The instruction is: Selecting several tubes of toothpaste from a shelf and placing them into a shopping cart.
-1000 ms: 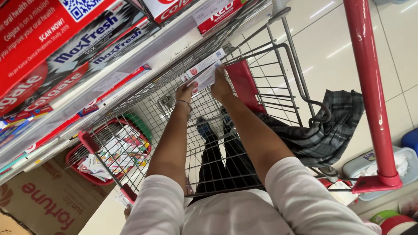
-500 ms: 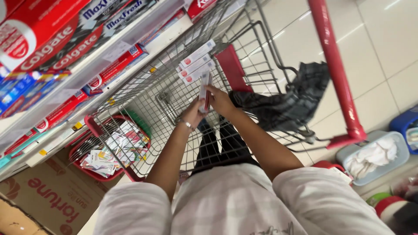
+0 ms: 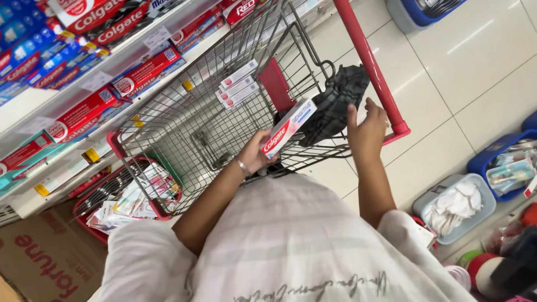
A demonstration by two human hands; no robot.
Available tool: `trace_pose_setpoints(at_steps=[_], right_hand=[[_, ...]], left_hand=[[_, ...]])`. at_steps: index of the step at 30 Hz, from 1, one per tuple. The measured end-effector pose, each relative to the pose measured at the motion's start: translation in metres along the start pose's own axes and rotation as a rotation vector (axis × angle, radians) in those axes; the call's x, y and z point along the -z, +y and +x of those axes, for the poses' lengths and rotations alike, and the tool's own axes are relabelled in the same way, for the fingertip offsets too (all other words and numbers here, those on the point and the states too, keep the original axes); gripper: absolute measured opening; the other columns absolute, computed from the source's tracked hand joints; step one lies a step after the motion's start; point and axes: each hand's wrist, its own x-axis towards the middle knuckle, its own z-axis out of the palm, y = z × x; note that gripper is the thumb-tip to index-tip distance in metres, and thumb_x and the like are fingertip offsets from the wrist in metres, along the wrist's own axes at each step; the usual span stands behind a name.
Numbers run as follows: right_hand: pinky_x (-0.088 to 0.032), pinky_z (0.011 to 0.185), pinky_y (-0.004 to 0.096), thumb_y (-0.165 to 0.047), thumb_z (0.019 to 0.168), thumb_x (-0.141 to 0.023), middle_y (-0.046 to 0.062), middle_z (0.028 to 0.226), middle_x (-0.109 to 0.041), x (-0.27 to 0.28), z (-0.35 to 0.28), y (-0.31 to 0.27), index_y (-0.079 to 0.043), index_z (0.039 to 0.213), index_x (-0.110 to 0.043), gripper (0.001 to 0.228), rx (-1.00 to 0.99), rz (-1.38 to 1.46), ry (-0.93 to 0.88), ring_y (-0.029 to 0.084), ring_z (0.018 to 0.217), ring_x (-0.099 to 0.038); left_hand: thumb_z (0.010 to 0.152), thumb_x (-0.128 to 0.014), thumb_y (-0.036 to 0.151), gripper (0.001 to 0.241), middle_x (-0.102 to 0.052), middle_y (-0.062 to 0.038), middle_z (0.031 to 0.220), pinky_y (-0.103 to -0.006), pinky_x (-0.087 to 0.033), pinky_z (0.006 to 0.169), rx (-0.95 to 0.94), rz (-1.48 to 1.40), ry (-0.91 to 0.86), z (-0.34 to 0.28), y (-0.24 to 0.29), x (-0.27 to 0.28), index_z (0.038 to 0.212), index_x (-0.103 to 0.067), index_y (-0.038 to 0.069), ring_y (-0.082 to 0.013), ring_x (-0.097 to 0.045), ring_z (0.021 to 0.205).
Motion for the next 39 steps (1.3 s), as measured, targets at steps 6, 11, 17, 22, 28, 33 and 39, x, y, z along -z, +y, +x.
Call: trace_pose_setpoints(at_steps=[6, 11, 17, 22, 28, 33, 39], right_hand=[[-0.057, 0.085, 0.036, -0.035, 0.090, -0.084, 0.012, 0.103, -0.074, -0.022, 0.030, 0.007, 0.002, 0.115, -0.066, 0.048, -0.571, 0.256, -0.241, 0.024, 0.095, -0.073], [-0.057, 0.083, 0.036, -0.023, 0.087, -0.084, 0.018, 0.112, -0.070, -0.053, 0.028, 0.037, 0.001, 0.119, -0.066, 0.043, -0.266, 0.281, -0.093, 0.025, 0.100, -0.070], [-0.055, 0.085, 0.038, -0.030, 0.097, -0.078, 0.019, 0.112, -0.069, -0.073, 0.037, 0.044, 0.001, 0.130, -0.062, 0.047, -0.352, 0.298, -0.171, 0.027, 0.098, -0.069], [-0.054, 0.084, 0.035, -0.035, 0.095, -0.074, 0.015, 0.105, -0.072, -0.048, 0.046, 0.009, -0.003, 0.120, -0.066, 0.041, -0.594, 0.299, -0.276, 0.023, 0.093, -0.069], [-0.051, 0.080, 0.031, -0.018, 0.105, -0.064, 0.012, 0.100, -0.071, -0.049, 0.034, 0.006, 0.000, 0.115, -0.064, 0.021, -0.132, 0.461, -0.037, 0.019, 0.089, -0.065], [-0.040, 0.075, 0.022, -0.018, 0.110, -0.059, 0.000, 0.099, -0.058, -0.054, 0.019, -0.013, -0.006, 0.122, -0.059, 0.017, -0.262, 1.045, -0.095, 0.008, 0.085, -0.047], [-0.055, 0.086, 0.032, -0.019, 0.094, -0.078, 0.010, 0.112, -0.063, -0.024, -0.011, -0.120, -0.017, 0.132, -0.072, 0.039, 0.402, 0.507, -0.358, 0.023, 0.099, -0.065]], left_hand=[[0.100, -0.054, 0.061, 0.057, -0.066, -0.004, 0.079, -0.0281, -0.052, 0.058, -0.058, 0.192, -0.013, -0.017, 0.023, -0.051, 0.105, -0.065, 0.006, -0.0138, -0.061, 0.063], [0.099, -0.062, 0.049, 0.042, -0.062, -0.002, 0.084, -0.0275, -0.050, 0.057, -0.127, 0.244, -0.048, -0.031, 0.026, -0.055, 0.117, -0.058, 0.012, -0.0126, -0.061, 0.067], [0.098, -0.063, 0.045, 0.041, -0.063, -0.003, 0.087, -0.0269, -0.053, 0.060, -0.125, 0.234, 0.007, -0.027, 0.014, -0.041, 0.123, -0.056, 0.014, -0.0119, -0.062, 0.070], [0.098, -0.061, 0.046, 0.043, -0.065, -0.002, 0.091, -0.0267, -0.056, 0.065, -0.110, 0.208, 0.025, -0.033, 0.011, -0.038, 0.127, -0.057, 0.013, -0.0115, -0.064, 0.073], [0.098, -0.059, 0.044, 0.045, -0.071, -0.006, 0.096, -0.0281, -0.055, 0.062, -0.118, 0.230, 0.050, -0.040, 0.023, -0.047, 0.119, -0.063, 0.005, -0.0150, -0.068, 0.073], [0.107, -0.054, 0.046, 0.045, -0.069, -0.008, 0.089, -0.0302, -0.053, 0.060, -0.200, 0.138, -0.010, -0.024, 0.024, -0.027, 0.116, -0.064, 0.003, -0.0175, -0.068, 0.074], [0.102, -0.048, 0.054, 0.049, -0.068, -0.005, 0.084, -0.0312, -0.054, 0.055, -0.214, 0.051, 0.107, -0.013, 0.029, -0.027, 0.118, -0.065, 0.011, -0.0204, -0.070, 0.068]])
